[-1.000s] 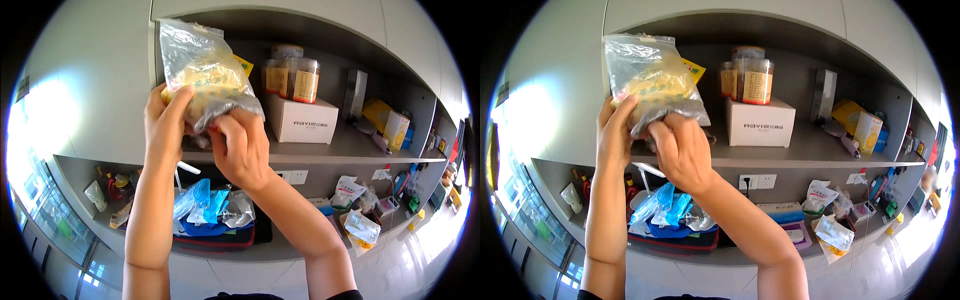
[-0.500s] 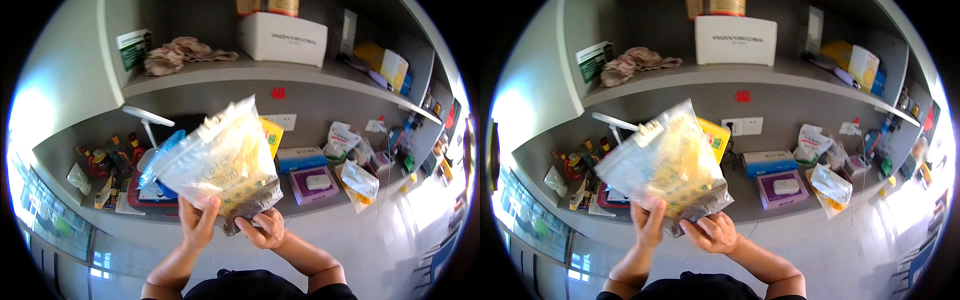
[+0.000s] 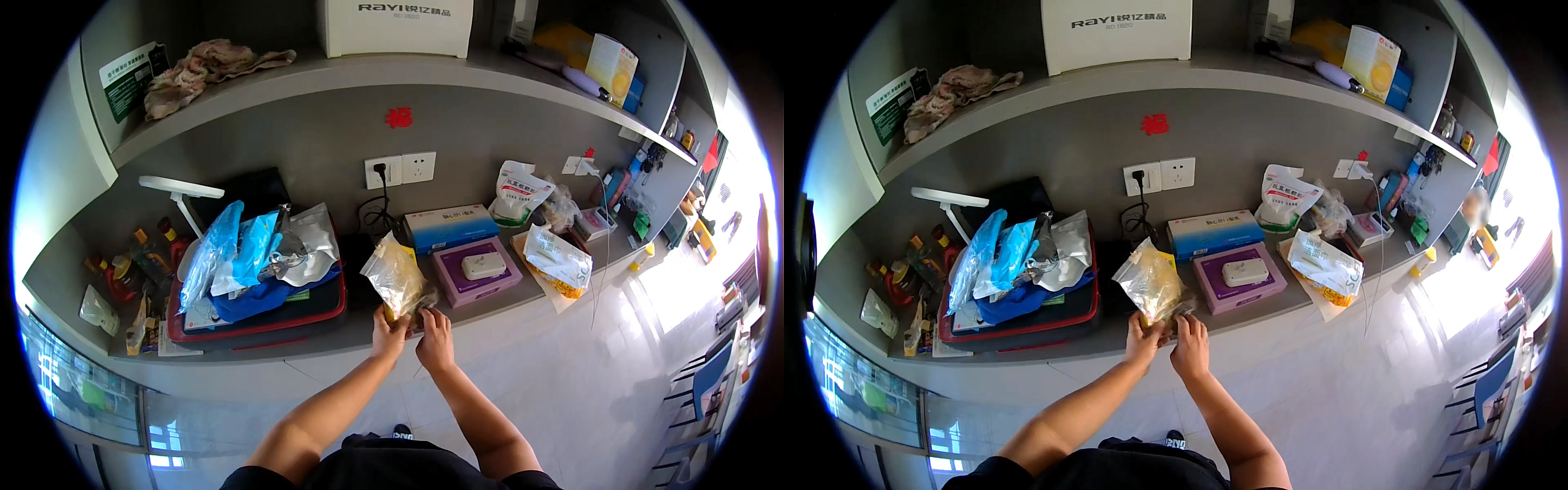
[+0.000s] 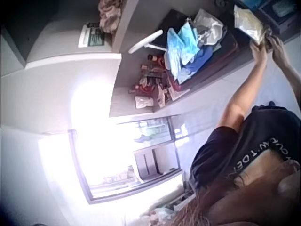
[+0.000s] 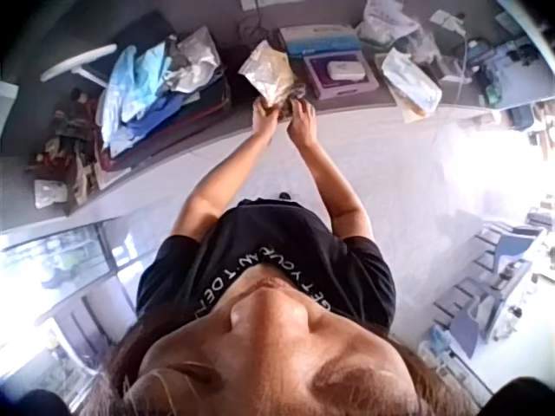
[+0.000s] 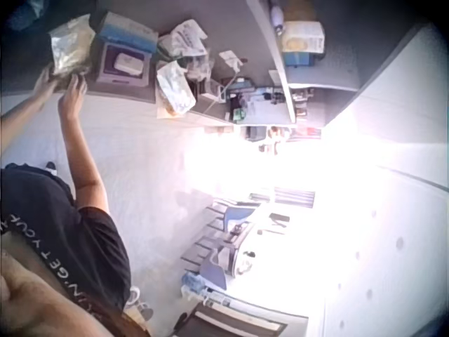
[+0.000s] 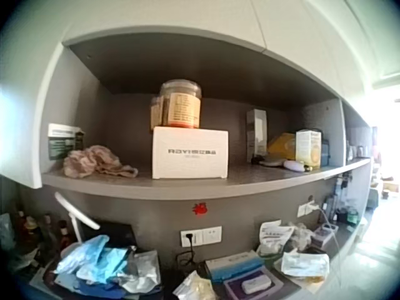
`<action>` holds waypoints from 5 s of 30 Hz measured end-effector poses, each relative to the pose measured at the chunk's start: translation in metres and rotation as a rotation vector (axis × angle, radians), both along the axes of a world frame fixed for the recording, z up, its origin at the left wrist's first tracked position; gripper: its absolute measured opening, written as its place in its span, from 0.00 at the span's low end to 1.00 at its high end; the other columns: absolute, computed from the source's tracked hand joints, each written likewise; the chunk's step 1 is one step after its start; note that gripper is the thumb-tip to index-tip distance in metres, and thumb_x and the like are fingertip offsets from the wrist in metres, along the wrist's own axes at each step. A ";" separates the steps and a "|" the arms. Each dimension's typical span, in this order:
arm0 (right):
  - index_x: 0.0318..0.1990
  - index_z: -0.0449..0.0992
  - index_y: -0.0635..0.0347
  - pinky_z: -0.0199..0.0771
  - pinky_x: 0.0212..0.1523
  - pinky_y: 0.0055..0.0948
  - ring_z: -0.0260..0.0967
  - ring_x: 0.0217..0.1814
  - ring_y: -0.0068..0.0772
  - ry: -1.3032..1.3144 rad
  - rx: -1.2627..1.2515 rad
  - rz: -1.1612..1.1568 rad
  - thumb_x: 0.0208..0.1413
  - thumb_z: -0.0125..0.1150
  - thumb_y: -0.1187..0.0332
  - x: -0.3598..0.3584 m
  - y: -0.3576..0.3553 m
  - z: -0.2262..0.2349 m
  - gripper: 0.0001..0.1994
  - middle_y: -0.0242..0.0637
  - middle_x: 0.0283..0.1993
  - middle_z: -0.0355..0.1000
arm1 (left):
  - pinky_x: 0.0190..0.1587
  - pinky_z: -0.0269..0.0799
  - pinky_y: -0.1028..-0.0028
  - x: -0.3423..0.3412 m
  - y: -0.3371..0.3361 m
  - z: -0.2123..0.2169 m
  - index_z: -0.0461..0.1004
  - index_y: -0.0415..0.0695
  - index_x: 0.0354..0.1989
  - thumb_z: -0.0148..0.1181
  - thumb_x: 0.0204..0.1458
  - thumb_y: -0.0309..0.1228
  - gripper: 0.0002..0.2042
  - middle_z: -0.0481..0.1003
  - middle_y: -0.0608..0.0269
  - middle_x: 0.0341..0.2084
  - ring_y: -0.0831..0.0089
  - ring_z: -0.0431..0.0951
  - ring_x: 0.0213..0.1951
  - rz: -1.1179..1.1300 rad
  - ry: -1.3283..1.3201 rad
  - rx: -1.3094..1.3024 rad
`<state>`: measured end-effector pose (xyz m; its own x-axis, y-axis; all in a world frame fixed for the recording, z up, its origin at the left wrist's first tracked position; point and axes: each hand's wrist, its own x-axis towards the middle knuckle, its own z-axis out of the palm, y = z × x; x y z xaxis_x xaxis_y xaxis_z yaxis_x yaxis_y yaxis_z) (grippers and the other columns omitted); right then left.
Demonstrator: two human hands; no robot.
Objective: The person wipes a shelf with a cloth, picks up several packages and a white object, and wipes an individual box and package before placing them back on the shelf.
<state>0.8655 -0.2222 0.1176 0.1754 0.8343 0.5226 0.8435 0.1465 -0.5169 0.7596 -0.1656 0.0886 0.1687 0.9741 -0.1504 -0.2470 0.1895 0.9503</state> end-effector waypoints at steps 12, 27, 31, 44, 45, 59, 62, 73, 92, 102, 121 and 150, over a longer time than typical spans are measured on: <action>0.52 0.69 0.62 0.63 0.55 0.44 0.61 0.55 0.56 0.042 0.489 0.265 0.38 0.49 0.86 -0.049 0.012 0.150 0.27 0.52 0.54 0.64 | 0.36 0.73 0.70 -0.091 -0.045 0.212 0.68 0.37 0.46 0.66 0.43 0.23 0.20 0.69 0.51 0.44 0.68 0.77 0.34 0.158 0.425 1.000; 0.56 0.70 0.46 0.65 0.58 0.41 0.59 0.62 0.57 -0.470 0.101 0.660 0.54 0.56 0.58 -0.172 0.134 0.494 0.21 0.52 0.60 0.61 | 0.47 0.71 0.61 -0.217 0.023 0.490 0.74 0.33 0.33 0.53 0.44 0.19 0.08 0.74 0.42 0.36 0.49 0.74 0.44 0.584 1.437 1.318; 0.52 0.74 0.46 0.70 0.51 0.42 0.70 0.52 0.48 -0.593 -0.074 0.721 0.52 0.58 0.59 -0.180 0.127 0.506 0.18 0.47 0.49 0.72 | 0.40 0.73 0.58 -0.222 0.014 0.509 0.75 0.34 0.24 0.54 0.44 0.23 0.06 0.75 0.43 0.26 0.48 0.76 0.32 0.291 1.649 1.099; 0.45 0.77 0.60 0.72 0.47 0.39 0.71 0.49 0.51 -0.657 -0.226 0.617 0.47 0.58 0.73 -0.208 0.183 0.520 0.15 0.52 0.44 0.74 | 0.43 0.76 0.62 -0.209 0.064 0.539 0.80 0.39 0.31 0.57 0.44 0.21 0.07 0.77 0.45 0.34 0.52 0.78 0.40 0.265 1.877 0.754; 0.46 0.76 0.60 0.72 0.46 0.38 0.72 0.49 0.50 -0.708 -0.342 0.459 0.47 0.58 0.74 -0.176 0.198 0.512 0.16 0.52 0.45 0.74 | 0.44 0.76 0.63 -0.184 0.104 0.527 0.79 0.39 0.32 0.57 0.44 0.21 0.07 0.77 0.45 0.34 0.52 0.78 0.41 0.176 1.775 0.798; 0.52 0.73 0.59 0.74 0.51 0.38 0.70 0.52 0.51 -0.384 0.278 0.898 0.32 0.50 0.91 -0.094 0.058 0.480 0.33 0.46 0.51 0.71 | 0.36 0.72 0.65 -0.223 -0.014 0.516 0.75 0.39 0.45 0.55 0.37 0.15 0.22 0.69 0.54 0.31 0.56 0.75 0.33 0.048 1.437 1.378; 0.54 0.70 0.61 0.74 0.51 0.36 0.69 0.52 0.49 -0.445 0.392 0.934 0.33 0.54 0.87 -0.095 0.067 0.476 0.32 0.46 0.53 0.70 | 0.39 0.74 0.65 -0.230 -0.012 0.507 0.73 0.38 0.47 0.55 0.41 0.20 0.19 0.69 0.54 0.35 0.56 0.76 0.36 0.072 1.369 1.426; 0.31 0.78 0.66 0.76 0.39 0.41 0.75 0.38 0.49 -0.804 0.245 0.620 0.37 0.60 0.78 -0.122 0.114 0.499 0.09 0.56 0.33 0.74 | 0.39 0.73 0.61 -0.214 0.024 0.529 0.79 0.45 0.36 0.55 0.37 0.19 0.15 0.75 0.50 0.33 0.52 0.76 0.36 0.043 1.769 1.156; 0.58 0.68 0.48 0.67 0.56 0.43 0.64 0.60 0.45 -0.629 -0.248 0.553 0.54 0.56 0.62 -0.166 0.130 0.518 0.22 0.47 0.56 0.67 | 0.48 0.73 0.62 -0.187 0.115 0.574 0.77 0.41 0.44 0.54 0.44 0.20 0.16 0.76 0.48 0.43 0.53 0.76 0.47 0.360 1.631 0.690; 0.50 0.76 0.52 0.75 0.46 0.40 0.72 0.50 0.51 -0.991 -0.153 0.213 0.47 0.58 0.74 -0.121 0.138 0.529 0.19 0.51 0.46 0.72 | 0.50 0.73 0.63 -0.178 0.180 0.579 0.75 0.40 0.46 0.54 0.48 0.21 0.16 0.72 0.47 0.50 0.55 0.73 0.53 0.360 1.571 0.461; 0.49 0.76 0.50 0.73 0.47 0.38 0.70 0.50 0.45 -0.933 0.000 0.077 0.43 0.57 0.79 -0.015 0.113 0.515 0.23 0.48 0.43 0.69 | 0.49 0.71 0.67 -0.172 0.178 0.569 0.77 0.44 0.47 0.55 0.53 0.28 0.13 0.76 0.51 0.46 0.59 0.76 0.49 0.292 1.461 0.640; 0.45 0.77 0.52 0.75 0.45 0.39 0.70 0.48 0.50 -0.487 0.304 -0.006 0.45 0.56 0.78 0.000 0.138 0.485 0.17 0.50 0.46 0.67 | 0.64 0.36 0.45 -0.055 0.153 0.566 0.56 0.50 0.66 0.39 0.53 0.17 0.29 0.49 0.62 0.68 0.58 0.43 0.70 -0.372 0.723 0.465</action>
<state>0.8659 -0.0842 0.6026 -0.1413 0.6336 0.7606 0.9750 0.2222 -0.0040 0.7045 -0.0124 0.6541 0.4990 0.8651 0.0512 0.4338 -0.3005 0.8494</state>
